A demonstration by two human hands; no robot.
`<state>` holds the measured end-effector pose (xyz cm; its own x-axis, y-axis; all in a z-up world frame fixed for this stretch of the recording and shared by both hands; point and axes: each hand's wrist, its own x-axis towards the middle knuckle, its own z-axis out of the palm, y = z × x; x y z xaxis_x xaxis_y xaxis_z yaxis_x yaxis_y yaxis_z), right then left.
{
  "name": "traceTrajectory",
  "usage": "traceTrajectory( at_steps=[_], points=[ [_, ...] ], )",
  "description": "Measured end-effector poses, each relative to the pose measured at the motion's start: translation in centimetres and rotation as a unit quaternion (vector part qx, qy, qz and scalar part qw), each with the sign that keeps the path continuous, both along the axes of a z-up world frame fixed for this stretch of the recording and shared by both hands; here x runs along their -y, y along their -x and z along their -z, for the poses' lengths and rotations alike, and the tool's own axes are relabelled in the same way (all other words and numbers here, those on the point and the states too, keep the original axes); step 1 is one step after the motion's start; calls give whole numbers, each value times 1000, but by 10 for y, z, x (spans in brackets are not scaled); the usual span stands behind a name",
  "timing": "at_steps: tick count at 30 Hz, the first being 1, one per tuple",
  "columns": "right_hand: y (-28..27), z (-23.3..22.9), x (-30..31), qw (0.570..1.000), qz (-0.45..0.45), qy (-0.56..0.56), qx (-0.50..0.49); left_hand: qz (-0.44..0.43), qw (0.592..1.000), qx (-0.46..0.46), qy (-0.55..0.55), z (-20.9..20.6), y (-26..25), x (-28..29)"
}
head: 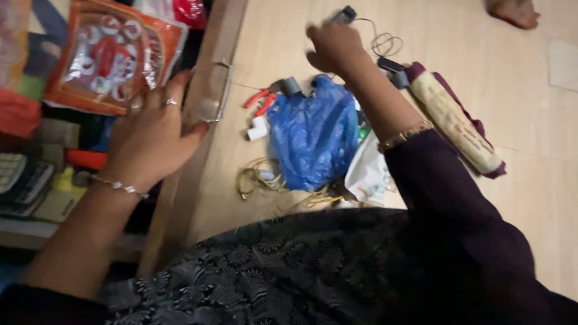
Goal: The person organizes a cluttered drawer by folding and placing a cloth, a rolled fabric item, and a blue plastic bag into the drawer. They also handle various small electronic accessories and cables, moving them between the floor and the drawer.
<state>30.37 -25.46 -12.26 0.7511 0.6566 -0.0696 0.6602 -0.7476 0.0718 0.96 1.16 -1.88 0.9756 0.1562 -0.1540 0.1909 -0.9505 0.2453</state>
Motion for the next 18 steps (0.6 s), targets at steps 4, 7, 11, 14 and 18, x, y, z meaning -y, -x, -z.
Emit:
traceTrajectory(
  at_steps=[4,7,11,14,18],
  points=[
    [15,49,98,984,45,139,-104,15,999,-26,-26,10,1,3],
    [27,89,167,978,39,140,-149,16,997,-76,-2,25,-1,5],
    [39,127,244,966,102,166,-169,18,995,-88,-31,57,1,11],
    [51,142,292,952,187,159,-186,33,998,-19,-49,78,4,7],
    [62,173,355,935,264,144,-187,68,988,68,-117,92,11,-2]
  ],
)
